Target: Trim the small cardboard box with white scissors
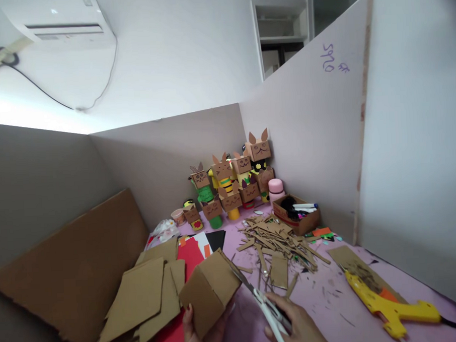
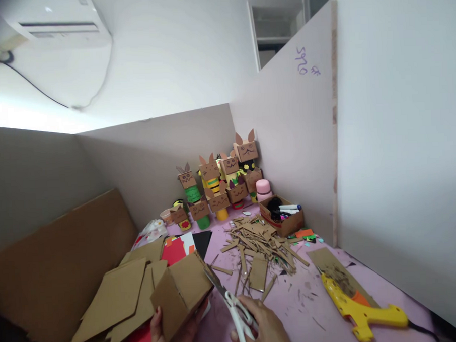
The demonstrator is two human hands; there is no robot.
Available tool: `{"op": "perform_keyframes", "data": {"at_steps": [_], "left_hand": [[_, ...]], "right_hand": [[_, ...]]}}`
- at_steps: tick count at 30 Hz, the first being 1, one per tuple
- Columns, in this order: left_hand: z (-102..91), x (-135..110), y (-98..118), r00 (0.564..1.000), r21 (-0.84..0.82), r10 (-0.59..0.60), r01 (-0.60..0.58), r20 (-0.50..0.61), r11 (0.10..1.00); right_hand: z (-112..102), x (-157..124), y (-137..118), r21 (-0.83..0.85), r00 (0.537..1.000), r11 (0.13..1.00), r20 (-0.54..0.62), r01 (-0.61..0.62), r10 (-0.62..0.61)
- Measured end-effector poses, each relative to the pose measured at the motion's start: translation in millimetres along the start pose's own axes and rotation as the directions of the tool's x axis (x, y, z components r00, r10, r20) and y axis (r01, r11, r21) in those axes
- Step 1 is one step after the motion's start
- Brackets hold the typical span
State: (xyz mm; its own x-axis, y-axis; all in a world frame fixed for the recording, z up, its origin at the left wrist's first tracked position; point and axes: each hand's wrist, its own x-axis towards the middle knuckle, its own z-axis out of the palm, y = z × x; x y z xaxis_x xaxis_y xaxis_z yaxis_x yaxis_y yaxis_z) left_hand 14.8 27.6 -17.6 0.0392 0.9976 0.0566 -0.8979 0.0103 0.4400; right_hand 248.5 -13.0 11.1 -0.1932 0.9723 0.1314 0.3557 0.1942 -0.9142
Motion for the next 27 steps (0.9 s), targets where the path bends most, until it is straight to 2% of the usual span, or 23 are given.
{"op": "perform_keyframes", "data": {"at_steps": [7, 14, 19, 22, 27], "left_hand": [[2.5, 0.1, -3.2, 1.0, -0.021, 0.002, -0.002, -0.013, 1.0], [10.8, -2.3, -5.4, 0.991, 0.073, 0.06, -0.052, -0.118, 0.996], [14.9, -3.4, -6.6, 0.985, 0.095, 0.086, -0.072, -0.15, 0.993], [11.7, -2.4, -7.6, 0.991, 0.041, 0.051, -0.046, -0.121, 0.998], [-1.6, -0.1, -7.1, 1.0, -0.086, -0.03, 0.03, 0.005, 0.996]], "right_hand": [[2.1, -1.2, 0.5, -0.006, 1.0, 1.0, -0.003, -0.009, 0.009], [6.2, 0.3, 7.7, 0.03, 1.0, 1.0, -0.025, 0.005, -0.005], [5.5, 0.5, 10.0, 0.011, 0.999, 1.0, -0.024, 0.022, -0.022], [5.5, 0.2, 8.4, 0.037, 0.998, 0.998, -0.035, 0.05, -0.048], [5.8, -0.9, 6.6, 0.039, 0.996, 0.996, -0.044, 0.082, -0.08]]}}
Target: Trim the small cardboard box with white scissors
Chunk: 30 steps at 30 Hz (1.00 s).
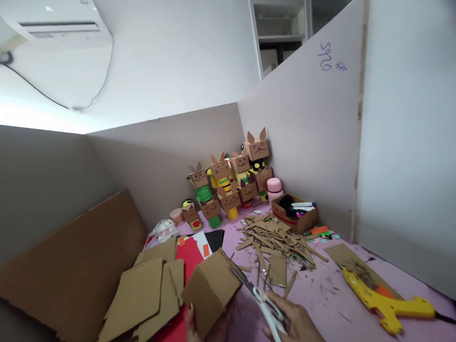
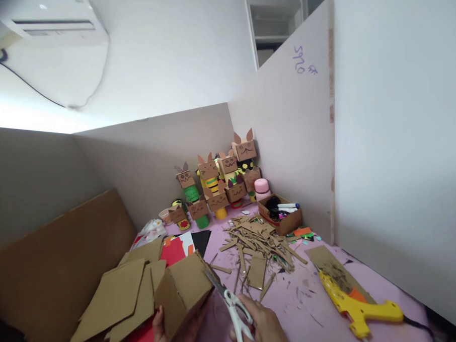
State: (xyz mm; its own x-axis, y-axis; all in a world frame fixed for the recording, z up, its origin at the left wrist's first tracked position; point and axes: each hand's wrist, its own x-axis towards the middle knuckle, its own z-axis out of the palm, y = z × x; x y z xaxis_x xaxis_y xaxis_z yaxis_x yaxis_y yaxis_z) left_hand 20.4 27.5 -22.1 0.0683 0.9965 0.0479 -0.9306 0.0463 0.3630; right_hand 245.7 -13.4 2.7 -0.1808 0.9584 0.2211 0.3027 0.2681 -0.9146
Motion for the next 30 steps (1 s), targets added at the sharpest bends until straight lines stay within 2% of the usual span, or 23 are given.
{"op": "perform_keyframes", "data": {"at_steps": [5, 12, 14, 18, 22, 30], "left_hand": [[1.8, 0.0, -0.1, 1.0, 0.006, -0.005, 0.004, 0.016, 1.0], [17.0, -2.7, -3.0, 0.993, 0.133, 0.055, -0.041, -0.104, 0.99], [15.5, -2.8, -2.0, 0.992, 0.15, 0.054, -0.037, -0.112, 0.988], [15.7, -4.5, 0.4, 0.986, 0.224, 0.131, -0.105, -0.105, 0.969], [22.1, -7.6, 0.7, 0.997, 0.306, 0.049, -0.029, -0.058, 0.952], [14.0, -4.2, -11.8, 0.98, 0.26, 0.102, -0.054, -0.173, 0.964]], "right_hand": [[-0.5, -0.4, -3.3, -0.006, 1.0, 1.0, -0.014, -0.005, 0.005], [-2.2, -1.2, -12.0, -0.011, 1.0, 1.0, 0.0, 0.007, -0.007], [-2.2, -0.7, -11.1, 0.011, 1.0, 1.0, 0.012, 0.0, 0.0], [-4.1, -0.7, -8.7, -0.033, 0.998, 0.998, 0.028, -0.054, 0.055], [-7.4, -2.3, -7.6, -0.08, 0.998, 0.995, 0.007, -0.062, 0.063], [-6.1, -1.2, -4.7, -0.144, 1.0, 0.989, 0.014, -0.012, 0.014]]}}
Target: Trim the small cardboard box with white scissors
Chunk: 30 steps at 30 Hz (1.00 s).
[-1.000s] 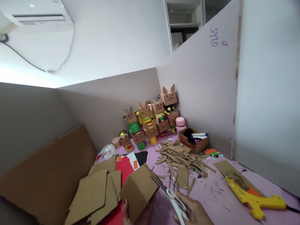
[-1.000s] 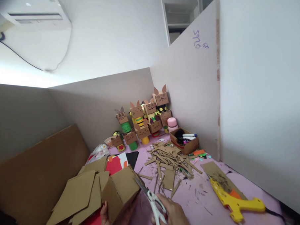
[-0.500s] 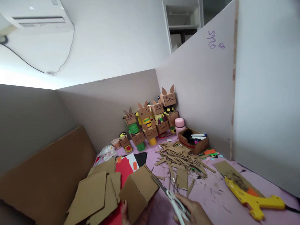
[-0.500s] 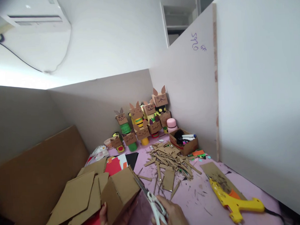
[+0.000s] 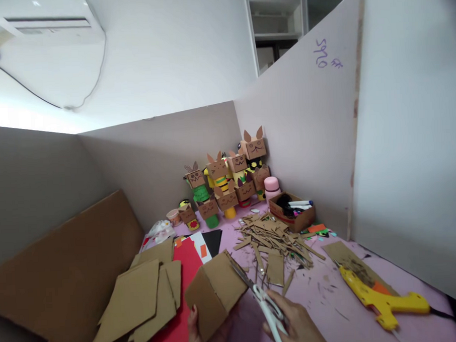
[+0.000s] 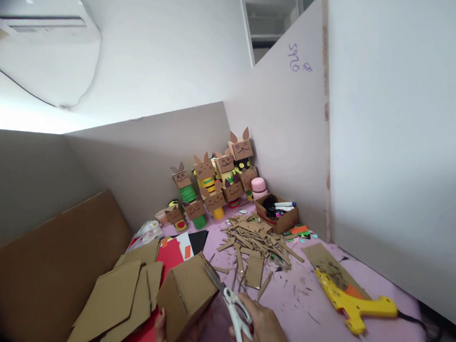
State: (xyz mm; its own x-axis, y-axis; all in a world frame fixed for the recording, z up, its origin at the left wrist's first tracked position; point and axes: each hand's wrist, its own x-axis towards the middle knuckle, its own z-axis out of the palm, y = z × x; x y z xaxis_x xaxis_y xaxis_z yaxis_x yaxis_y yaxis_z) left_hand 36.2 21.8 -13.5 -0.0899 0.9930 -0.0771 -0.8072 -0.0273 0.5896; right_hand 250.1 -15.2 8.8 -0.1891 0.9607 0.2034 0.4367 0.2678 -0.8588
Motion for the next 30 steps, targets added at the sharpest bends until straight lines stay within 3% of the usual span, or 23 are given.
{"op": "perform_keyframes", "data": {"at_steps": [9, 15, 24, 30], "left_hand": [[4.1, 1.1, 5.0, 0.999, 0.036, 0.034, -0.033, -0.016, 0.999], [1.0, -4.3, 13.7, 0.998, 0.035, -0.046, 0.045, 0.047, 0.998], [7.1, -4.1, 11.1, 0.99, 0.059, -0.089, 0.083, 0.106, 0.995], [0.5, -0.7, 10.1, 0.987, 0.022, -0.122, 0.12, 0.1, 0.992]], "right_hand": [[1.8, 0.4, 2.5, 0.115, 1.0, 0.993, -0.018, 0.009, -0.007], [1.9, 2.2, 6.3, 0.036, 0.999, 0.998, -0.017, -0.043, 0.043], [-3.8, 1.2, 2.0, 0.018, 1.0, 1.0, -0.021, 0.021, -0.02], [-2.0, 0.9, 0.5, -0.002, 0.999, 0.999, -0.026, 0.034, -0.035]]}}
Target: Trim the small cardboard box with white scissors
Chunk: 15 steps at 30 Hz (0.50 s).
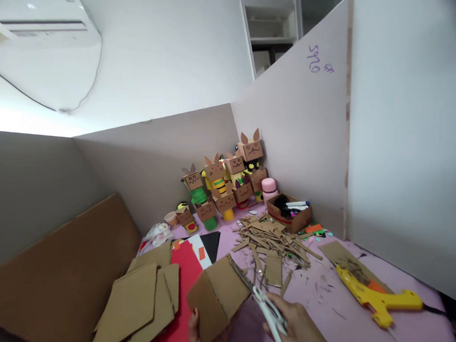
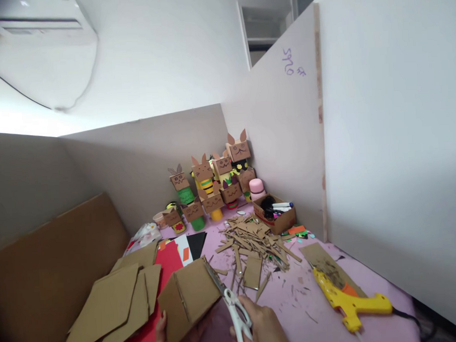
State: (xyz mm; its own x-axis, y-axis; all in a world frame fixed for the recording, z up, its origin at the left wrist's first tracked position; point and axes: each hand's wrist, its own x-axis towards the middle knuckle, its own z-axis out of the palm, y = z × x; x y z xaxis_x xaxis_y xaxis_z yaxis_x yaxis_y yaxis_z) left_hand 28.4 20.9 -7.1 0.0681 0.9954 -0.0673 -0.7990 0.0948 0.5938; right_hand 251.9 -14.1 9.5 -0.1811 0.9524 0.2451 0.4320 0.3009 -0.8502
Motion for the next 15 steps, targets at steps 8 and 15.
{"op": "perform_keyframes", "data": {"at_steps": [8, 15], "left_hand": [[-17.2, 3.3, 0.2, 0.995, -0.053, -0.008, 0.002, -0.103, 0.999], [-28.0, 2.4, -6.9, 0.989, -0.057, -0.015, 0.007, -0.147, 0.998]], "right_hand": [[-2.8, 2.4, 1.2, -0.034, 1.0, 0.999, 0.002, -0.02, 0.02], [-10.4, 1.9, -2.0, -0.04, 0.998, 0.998, 0.012, -0.057, 0.057]]}}
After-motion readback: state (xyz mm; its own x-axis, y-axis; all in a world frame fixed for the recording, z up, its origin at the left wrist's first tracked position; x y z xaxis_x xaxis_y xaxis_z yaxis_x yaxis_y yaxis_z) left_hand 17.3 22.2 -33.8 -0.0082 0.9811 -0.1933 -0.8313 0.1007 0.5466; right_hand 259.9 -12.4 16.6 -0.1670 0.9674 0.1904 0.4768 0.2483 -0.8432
